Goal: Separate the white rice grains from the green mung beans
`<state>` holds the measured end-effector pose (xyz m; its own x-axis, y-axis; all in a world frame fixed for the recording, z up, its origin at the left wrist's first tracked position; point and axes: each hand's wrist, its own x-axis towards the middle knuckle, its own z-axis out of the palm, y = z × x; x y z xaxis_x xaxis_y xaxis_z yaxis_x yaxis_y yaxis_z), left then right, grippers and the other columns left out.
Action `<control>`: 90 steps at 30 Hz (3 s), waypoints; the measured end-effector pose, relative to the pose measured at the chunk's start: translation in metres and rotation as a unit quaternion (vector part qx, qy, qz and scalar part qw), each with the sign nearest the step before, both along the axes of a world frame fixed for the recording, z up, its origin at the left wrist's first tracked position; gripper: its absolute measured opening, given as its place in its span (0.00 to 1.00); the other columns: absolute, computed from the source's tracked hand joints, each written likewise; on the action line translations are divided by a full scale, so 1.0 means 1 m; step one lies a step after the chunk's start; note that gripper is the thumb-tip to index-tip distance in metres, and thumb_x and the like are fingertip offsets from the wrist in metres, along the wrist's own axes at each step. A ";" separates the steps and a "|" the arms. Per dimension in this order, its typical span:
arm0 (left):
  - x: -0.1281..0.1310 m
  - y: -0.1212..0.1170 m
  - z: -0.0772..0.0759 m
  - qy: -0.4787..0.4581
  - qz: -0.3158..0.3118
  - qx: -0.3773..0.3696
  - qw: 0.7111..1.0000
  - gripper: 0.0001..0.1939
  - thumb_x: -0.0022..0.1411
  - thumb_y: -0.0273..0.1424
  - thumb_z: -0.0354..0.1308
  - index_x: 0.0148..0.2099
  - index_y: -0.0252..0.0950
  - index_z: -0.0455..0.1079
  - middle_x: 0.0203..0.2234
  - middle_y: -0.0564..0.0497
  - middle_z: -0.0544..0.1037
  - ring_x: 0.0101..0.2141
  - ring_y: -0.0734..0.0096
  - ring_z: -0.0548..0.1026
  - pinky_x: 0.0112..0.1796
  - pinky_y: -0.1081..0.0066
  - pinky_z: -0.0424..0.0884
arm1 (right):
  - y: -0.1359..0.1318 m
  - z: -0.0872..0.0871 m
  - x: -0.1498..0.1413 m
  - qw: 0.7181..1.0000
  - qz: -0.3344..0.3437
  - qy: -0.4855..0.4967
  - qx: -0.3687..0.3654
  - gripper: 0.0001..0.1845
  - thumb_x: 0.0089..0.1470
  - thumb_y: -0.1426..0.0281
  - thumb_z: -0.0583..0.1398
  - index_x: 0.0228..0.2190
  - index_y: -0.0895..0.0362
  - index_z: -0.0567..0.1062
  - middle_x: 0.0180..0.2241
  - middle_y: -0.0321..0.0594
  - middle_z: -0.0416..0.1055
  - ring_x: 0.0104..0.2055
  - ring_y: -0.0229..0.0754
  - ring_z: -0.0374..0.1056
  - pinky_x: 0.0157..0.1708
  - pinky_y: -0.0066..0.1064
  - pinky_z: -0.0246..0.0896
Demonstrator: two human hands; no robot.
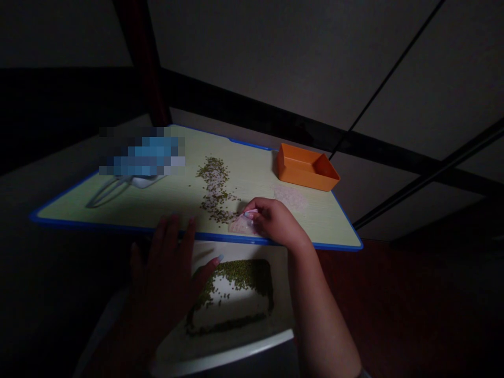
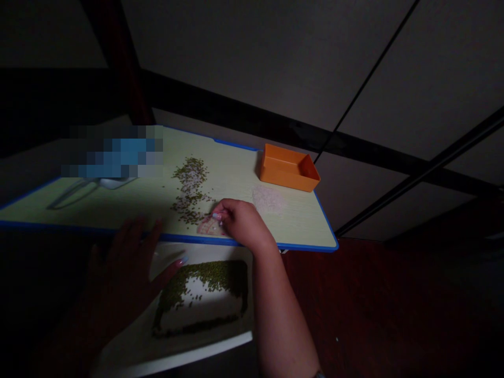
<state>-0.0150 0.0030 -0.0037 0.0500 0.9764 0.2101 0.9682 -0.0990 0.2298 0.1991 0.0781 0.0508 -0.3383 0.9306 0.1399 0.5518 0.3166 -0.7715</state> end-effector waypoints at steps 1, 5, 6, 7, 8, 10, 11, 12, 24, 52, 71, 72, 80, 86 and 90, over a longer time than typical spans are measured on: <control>0.000 0.000 0.000 0.002 0.001 -0.001 1.000 0.39 0.62 0.52 0.38 0.68 0.35 0.45 0.70 0.32 0.47 0.69 0.44 0.43 0.61 0.30 0.44 | 0.000 0.001 -0.001 1.000 -0.001 0.010 -0.002 0.07 0.57 0.75 0.57 0.33 0.58 0.76 0.27 0.35 0.72 0.29 0.34 0.64 0.33 0.26 0.57; 0.001 0.000 -0.001 0.009 0.003 0.004 1.000 0.40 0.62 0.52 0.37 0.68 0.34 0.45 0.69 0.32 0.48 0.69 0.45 0.43 0.61 0.31 0.44 | -0.002 0.003 -0.009 1.000 0.010 0.016 0.021 0.06 0.57 0.74 0.58 0.33 0.58 0.77 0.28 0.35 0.74 0.31 0.34 0.66 0.34 0.26 0.57; 0.002 0.000 -0.001 0.010 0.002 0.008 1.000 0.40 0.61 0.52 0.38 0.68 0.33 0.46 0.69 0.32 0.48 0.69 0.44 0.43 0.61 0.31 0.45 | -0.002 0.003 -0.012 0.999 0.011 0.008 0.036 0.05 0.57 0.74 0.59 0.33 0.58 0.77 0.29 0.35 0.74 0.32 0.34 0.66 0.35 0.26 0.57; 0.002 0.000 -0.001 0.011 0.003 0.010 1.000 0.41 0.61 0.52 0.38 0.68 0.33 0.46 0.69 0.31 0.48 0.69 0.44 0.43 0.60 0.31 0.45 | -0.003 0.004 -0.015 0.999 0.010 -0.001 0.052 0.05 0.56 0.74 0.60 0.33 0.57 0.77 0.30 0.36 0.75 0.33 0.35 0.67 0.36 0.27 0.57; 0.002 0.000 -0.001 0.012 0.004 0.010 1.000 0.41 0.61 0.52 0.38 0.68 0.33 0.46 0.69 0.31 0.49 0.69 0.44 0.43 0.61 0.31 0.45 | -0.003 0.004 -0.018 0.998 0.008 -0.013 0.067 0.04 0.56 0.74 0.60 0.33 0.57 0.77 0.31 0.36 0.76 0.34 0.36 0.67 0.38 0.27 0.57; 0.002 0.001 -0.001 0.013 0.008 0.002 1.000 0.41 0.61 0.52 0.38 0.68 0.33 0.46 0.69 0.32 0.49 0.69 0.45 0.43 0.61 0.32 0.45 | -0.004 0.004 -0.025 0.995 0.002 -0.039 0.093 0.04 0.56 0.73 0.62 0.32 0.56 0.78 0.32 0.37 0.76 0.35 0.37 0.67 0.39 0.29 0.57; 0.002 0.000 -0.001 0.013 0.011 -0.002 1.000 0.40 0.61 0.52 0.38 0.68 0.33 0.46 0.69 0.32 0.49 0.69 0.45 0.43 0.61 0.32 0.45 | -0.004 0.004 -0.027 0.993 -0.001 -0.053 0.102 0.04 0.56 0.73 0.62 0.32 0.55 0.78 0.32 0.37 0.76 0.36 0.38 0.67 0.40 0.29 0.57; 0.002 0.000 0.000 0.015 0.012 -0.005 1.000 0.40 0.61 0.52 0.38 0.68 0.33 0.46 0.69 0.32 0.48 0.69 0.46 0.43 0.61 0.32 0.45 | -0.004 0.005 -0.029 0.992 -0.003 -0.067 0.110 0.04 0.57 0.72 0.62 0.33 0.55 0.78 0.32 0.37 0.76 0.35 0.38 0.67 0.39 0.29 0.56; 0.003 0.001 -0.002 0.022 0.006 0.007 1.000 0.39 0.61 0.50 0.39 0.67 0.31 0.49 0.69 0.32 0.50 0.69 0.44 0.44 0.60 0.30 0.47 | 0.007 -0.003 -0.013 0.982 -0.109 -0.129 0.082 0.06 0.55 0.74 0.60 0.34 0.55 0.78 0.32 0.39 0.77 0.33 0.39 0.68 0.35 0.28 0.55; 0.006 0.000 -0.005 -0.001 0.006 0.064 0.998 0.37 0.64 0.48 0.35 0.70 0.43 0.31 0.68 0.33 0.51 0.69 0.46 0.44 0.60 0.31 0.43 | 0.012 -0.002 0.017 0.940 -0.317 -0.126 0.032 0.07 0.57 0.71 0.56 0.35 0.54 0.75 0.34 0.44 0.78 0.35 0.42 0.70 0.34 0.30 0.56; 0.004 0.003 -0.011 0.026 0.012 0.080 0.996 0.37 0.63 0.49 0.32 0.67 0.31 0.48 0.67 0.31 0.52 0.68 0.46 0.45 0.60 0.32 0.44 | 0.011 -0.003 0.009 0.964 -0.241 -0.113 0.025 0.04 0.56 0.69 0.59 0.32 0.55 0.75 0.29 0.38 0.76 0.31 0.38 0.68 0.30 0.27 0.54; 0.004 0.004 -0.011 0.026 0.012 0.082 0.996 0.37 0.63 0.49 0.32 0.67 0.31 0.48 0.67 0.31 0.52 0.68 0.46 0.45 0.60 0.32 0.45 | 0.011 -0.003 0.009 0.964 -0.240 -0.115 0.025 0.04 0.56 0.69 0.60 0.32 0.55 0.75 0.30 0.38 0.76 0.31 0.38 0.68 0.31 0.27 0.55; 0.002 0.003 -0.012 0.024 0.002 0.087 0.996 0.37 0.63 0.49 0.32 0.67 0.31 0.48 0.67 0.31 0.52 0.69 0.45 0.45 0.60 0.32 0.45 | 0.012 -0.006 0.009 0.966 -0.237 -0.095 0.023 0.03 0.55 0.71 0.59 0.32 0.55 0.75 0.32 0.39 0.78 0.34 0.39 0.71 0.34 0.27 0.59; 0.002 0.004 -0.011 0.027 0.005 0.076 0.997 0.38 0.63 0.49 0.32 0.67 0.31 0.49 0.67 0.31 0.52 0.68 0.45 0.45 0.60 0.31 0.46 | 0.012 -0.007 0.010 0.966 -0.239 -0.090 0.026 0.03 0.56 0.70 0.59 0.32 0.55 0.75 0.30 0.38 0.77 0.32 0.38 0.70 0.33 0.27 0.58; 0.004 0.003 -0.008 0.021 0.008 0.080 0.997 0.37 0.63 0.49 0.32 0.67 0.31 0.50 0.67 0.31 0.53 0.68 0.44 0.46 0.60 0.32 0.46 | 0.012 -0.007 0.009 0.967 -0.232 -0.097 0.032 0.03 0.55 0.72 0.59 0.31 0.55 0.75 0.31 0.38 0.77 0.33 0.38 0.69 0.33 0.27 0.57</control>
